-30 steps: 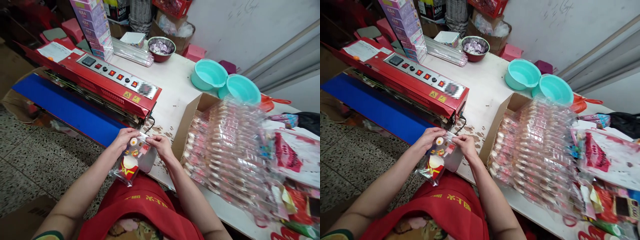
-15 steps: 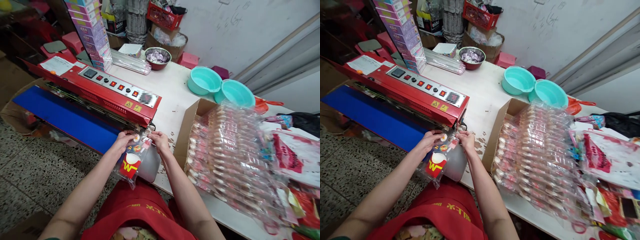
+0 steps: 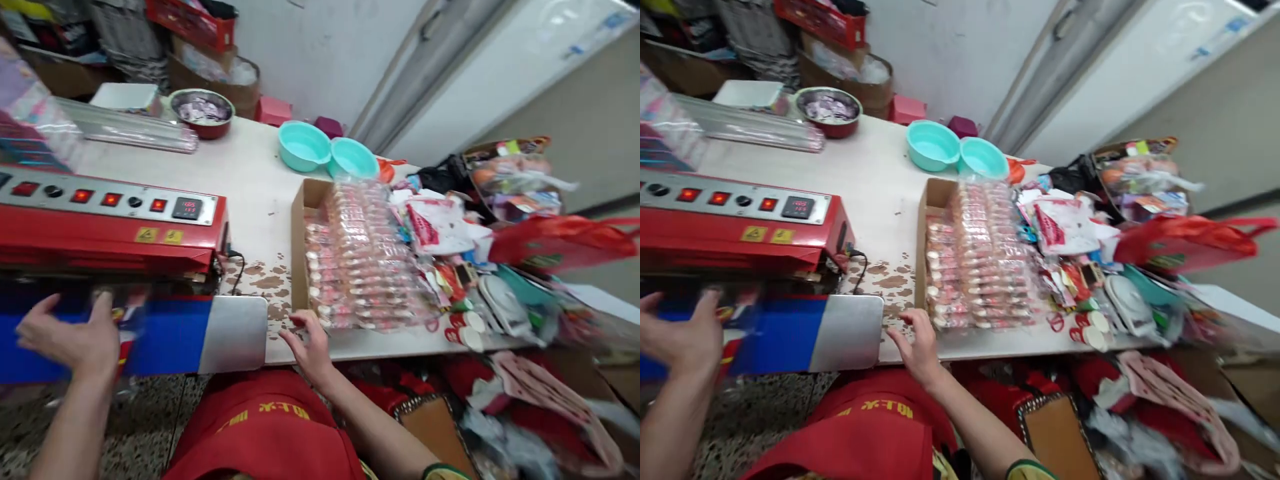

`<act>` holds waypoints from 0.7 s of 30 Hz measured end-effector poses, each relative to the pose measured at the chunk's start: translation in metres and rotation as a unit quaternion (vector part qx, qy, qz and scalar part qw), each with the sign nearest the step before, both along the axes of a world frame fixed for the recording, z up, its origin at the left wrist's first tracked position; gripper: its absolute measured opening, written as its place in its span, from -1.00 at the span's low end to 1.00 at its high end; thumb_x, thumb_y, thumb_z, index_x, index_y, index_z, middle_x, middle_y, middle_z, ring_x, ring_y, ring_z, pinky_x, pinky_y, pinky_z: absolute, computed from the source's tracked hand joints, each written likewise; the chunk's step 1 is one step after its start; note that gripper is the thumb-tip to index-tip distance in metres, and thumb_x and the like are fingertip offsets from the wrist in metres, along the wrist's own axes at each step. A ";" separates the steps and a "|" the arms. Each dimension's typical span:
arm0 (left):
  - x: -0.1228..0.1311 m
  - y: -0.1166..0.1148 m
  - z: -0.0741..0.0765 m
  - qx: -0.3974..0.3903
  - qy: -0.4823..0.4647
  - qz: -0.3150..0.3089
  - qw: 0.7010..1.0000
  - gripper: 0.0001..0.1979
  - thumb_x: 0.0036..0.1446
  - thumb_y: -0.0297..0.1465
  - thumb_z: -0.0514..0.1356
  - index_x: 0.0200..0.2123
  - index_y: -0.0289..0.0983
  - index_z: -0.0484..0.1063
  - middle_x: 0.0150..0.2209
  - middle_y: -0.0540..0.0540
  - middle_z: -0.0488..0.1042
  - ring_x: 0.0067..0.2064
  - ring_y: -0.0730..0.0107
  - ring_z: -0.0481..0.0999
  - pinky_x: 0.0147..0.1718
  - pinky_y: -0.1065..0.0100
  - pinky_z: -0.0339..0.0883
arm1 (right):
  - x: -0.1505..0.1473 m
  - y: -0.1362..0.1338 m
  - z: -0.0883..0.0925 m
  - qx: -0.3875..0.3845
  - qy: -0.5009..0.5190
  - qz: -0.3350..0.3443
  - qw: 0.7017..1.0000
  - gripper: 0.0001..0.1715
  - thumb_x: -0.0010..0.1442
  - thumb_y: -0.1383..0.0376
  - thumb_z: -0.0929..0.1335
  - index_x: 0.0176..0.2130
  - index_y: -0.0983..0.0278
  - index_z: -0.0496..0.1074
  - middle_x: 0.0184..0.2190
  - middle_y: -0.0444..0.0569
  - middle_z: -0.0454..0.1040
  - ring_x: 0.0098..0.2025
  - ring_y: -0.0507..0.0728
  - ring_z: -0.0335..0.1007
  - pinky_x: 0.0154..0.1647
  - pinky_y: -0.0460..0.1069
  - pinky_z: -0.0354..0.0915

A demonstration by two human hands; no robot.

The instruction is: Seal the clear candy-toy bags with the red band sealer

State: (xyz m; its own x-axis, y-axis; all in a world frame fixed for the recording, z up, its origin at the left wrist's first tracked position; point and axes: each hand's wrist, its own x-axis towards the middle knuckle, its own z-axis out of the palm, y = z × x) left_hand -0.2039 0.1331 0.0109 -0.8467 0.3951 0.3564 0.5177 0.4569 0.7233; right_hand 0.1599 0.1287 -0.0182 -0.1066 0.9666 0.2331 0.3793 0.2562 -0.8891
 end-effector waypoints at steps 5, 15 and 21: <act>0.158 -0.006 -0.004 0.010 0.156 -0.422 0.893 -0.48 0.05 -0.32 0.27 0.10 -0.17 0.26 0.08 -0.22 0.38 0.13 0.06 0.35 0.13 0.06 0.21 | 0.095 -0.058 -0.017 0.016 -0.091 -0.103 0.990 -0.93 0.19 0.30 0.38 -0.27 0.21 0.38 -0.36 -0.05 0.43 -0.29 0.14 0.39 -0.25 0.03 0.37; 0.332 0.077 -0.039 -0.188 0.238 -0.610 0.732 -0.51 0.19 -0.40 0.12 0.20 -0.06 0.28 0.31 -0.20 0.15 0.34 -0.08 0.02 0.25 -0.19 -0.17 | 0.150 -0.071 -0.041 -0.085 -0.033 -0.185 0.978 -0.83 0.23 0.21 0.34 -0.16 0.20 0.42 -0.26 0.04 0.46 -0.28 0.17 0.47 -0.28 0.04 0.46; 0.331 0.204 -0.021 -0.276 0.251 -0.572 0.731 -0.26 0.00 -0.35 0.33 0.26 -0.05 0.19 0.40 -0.22 -0.18 0.38 -0.22 -0.30 0.21 -0.36 -0.31 | 0.175 -0.063 -0.036 -0.071 -0.043 -0.157 0.984 -0.84 0.24 0.26 0.34 -0.13 0.18 0.42 -0.24 0.03 0.48 -0.25 0.16 0.49 -0.25 0.02 0.47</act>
